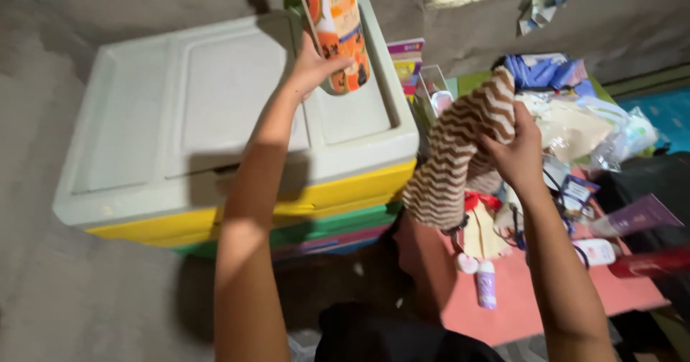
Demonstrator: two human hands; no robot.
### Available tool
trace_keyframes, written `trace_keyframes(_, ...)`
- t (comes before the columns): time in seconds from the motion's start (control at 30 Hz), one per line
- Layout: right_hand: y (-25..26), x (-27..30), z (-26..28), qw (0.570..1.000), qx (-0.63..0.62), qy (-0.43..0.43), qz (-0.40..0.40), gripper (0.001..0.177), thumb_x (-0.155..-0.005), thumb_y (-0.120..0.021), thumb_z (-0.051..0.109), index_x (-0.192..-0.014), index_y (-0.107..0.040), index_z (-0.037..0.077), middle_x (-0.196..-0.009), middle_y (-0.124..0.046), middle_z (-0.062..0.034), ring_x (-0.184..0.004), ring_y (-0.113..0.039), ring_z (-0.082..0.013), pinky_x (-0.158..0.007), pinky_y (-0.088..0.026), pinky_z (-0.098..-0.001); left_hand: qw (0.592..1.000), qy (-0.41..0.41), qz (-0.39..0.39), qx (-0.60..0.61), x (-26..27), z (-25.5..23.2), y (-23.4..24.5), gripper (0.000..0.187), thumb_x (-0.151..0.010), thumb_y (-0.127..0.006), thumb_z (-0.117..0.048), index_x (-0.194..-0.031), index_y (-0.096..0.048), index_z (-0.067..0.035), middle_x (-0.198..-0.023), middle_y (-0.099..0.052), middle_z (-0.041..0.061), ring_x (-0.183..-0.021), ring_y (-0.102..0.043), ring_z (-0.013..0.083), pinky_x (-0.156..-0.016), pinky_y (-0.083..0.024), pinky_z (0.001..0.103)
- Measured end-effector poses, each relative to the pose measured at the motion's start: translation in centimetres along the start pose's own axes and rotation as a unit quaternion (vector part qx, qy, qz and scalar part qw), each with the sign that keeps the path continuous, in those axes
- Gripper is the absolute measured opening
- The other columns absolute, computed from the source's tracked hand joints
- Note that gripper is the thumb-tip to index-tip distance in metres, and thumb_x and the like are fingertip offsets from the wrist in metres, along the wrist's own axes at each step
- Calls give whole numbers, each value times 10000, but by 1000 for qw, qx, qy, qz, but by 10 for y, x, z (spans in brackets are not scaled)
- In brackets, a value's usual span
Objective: The recorder organizes various personal care items and decor on a table and storage unit, wiping surfaces with a cloth.
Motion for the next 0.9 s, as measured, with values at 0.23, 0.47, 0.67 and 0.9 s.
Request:
trace_keyframes(0.23,-10,-5,-11,998,18,-57,-22,429,-861,-785,18,-1241,-586,2,-1134,-726,-145,-1030,-700,-197,-893,-543,-330,990,87,115,-3,-33,-3,27,1036,-615,-936,-64,-1475,-357,-52,-1402,-611,114,-1320,-586,247,-1086,-504,386)
trace_keyframes(0.47,-12,4,-28,995,51,-80,-23,445,-849,-761,-8,-1257,-581,-6,-1146,-725,-162,-1047,-701,-211,-896,-537,-335,984,107,141,2,-55,-1,49,953,-601,-873,14,-1441,-427,-62,-1324,-664,91,-1233,-653,223,-975,-560,422)
trace_keyframes(0.67,-13,7,-26,994,55,-92,-15,453,-844,-757,-8,-1260,-579,-6,-1158,-728,-166,-1064,-706,-214,-898,-540,-338,982,106,154,-19,-77,37,59,986,-640,-890,18,-1483,-384,-60,-1406,-635,100,-1320,-606,226,-1065,-554,384)
trace_keyframes(0.9,-9,19,-34,992,52,-114,-13,466,-833,-758,-18,-1265,-582,-2,-1164,-728,-163,-1076,-703,-217,-915,-538,-338,985,72,139,-71,-79,43,61,1133,-646,-901,42,-1543,-217,-65,-1472,-525,91,-1365,-522,220,-1099,-513,375)
Point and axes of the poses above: each hand's wrist, its own x-axis away from the middle knuckle, its own y-axis out of the back of the hand, z = x × y, the point moved 2 cm from there along -x, towards the middle knuckle
